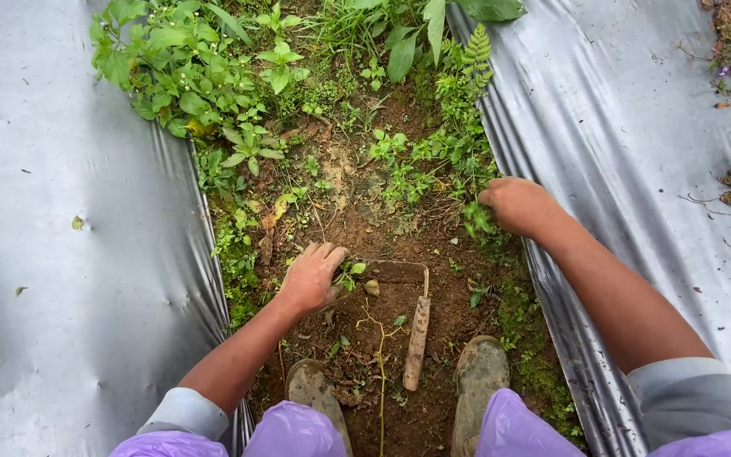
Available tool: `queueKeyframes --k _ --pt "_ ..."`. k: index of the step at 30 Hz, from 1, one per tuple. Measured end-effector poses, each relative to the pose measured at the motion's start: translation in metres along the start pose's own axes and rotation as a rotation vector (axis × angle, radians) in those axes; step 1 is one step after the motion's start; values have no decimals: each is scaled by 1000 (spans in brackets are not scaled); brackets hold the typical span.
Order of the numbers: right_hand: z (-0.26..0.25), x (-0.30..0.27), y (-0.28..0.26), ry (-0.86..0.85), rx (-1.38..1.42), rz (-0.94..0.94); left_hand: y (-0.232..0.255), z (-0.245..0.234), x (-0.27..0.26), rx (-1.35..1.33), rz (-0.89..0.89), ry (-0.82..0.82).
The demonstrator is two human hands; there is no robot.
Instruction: The person uses a hand hoe to loosen soil and uproot weeds growing along the edge of a plastic-covered garden bed. They repeatedly scrape the ground and pull out the unwanted plants by hand, clearing a narrow strip of soil between the bed and the surrounding area.
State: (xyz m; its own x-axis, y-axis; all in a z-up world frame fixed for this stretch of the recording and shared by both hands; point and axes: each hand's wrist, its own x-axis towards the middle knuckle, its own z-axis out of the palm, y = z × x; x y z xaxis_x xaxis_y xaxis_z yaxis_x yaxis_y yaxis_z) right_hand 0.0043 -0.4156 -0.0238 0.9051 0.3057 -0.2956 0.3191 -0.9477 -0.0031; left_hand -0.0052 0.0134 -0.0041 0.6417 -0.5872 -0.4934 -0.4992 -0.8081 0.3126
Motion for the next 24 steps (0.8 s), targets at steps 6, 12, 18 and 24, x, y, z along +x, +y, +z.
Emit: queueKeyframes --k 6,12,18,24 --pt "69 -17 -18 -31 -350 -90 1 -14 -25 -57 -47 -7" --pt "50 -22 -14 113 35 -26 -10 5 -21 -76 -55 -15" --pt "75 20 7 -172 -146 -53 -2 -2 -19 -116 -63 -7" --pt "133 -4 -1 101 -457 -186 2 -8 -26 -128 -50 -6"
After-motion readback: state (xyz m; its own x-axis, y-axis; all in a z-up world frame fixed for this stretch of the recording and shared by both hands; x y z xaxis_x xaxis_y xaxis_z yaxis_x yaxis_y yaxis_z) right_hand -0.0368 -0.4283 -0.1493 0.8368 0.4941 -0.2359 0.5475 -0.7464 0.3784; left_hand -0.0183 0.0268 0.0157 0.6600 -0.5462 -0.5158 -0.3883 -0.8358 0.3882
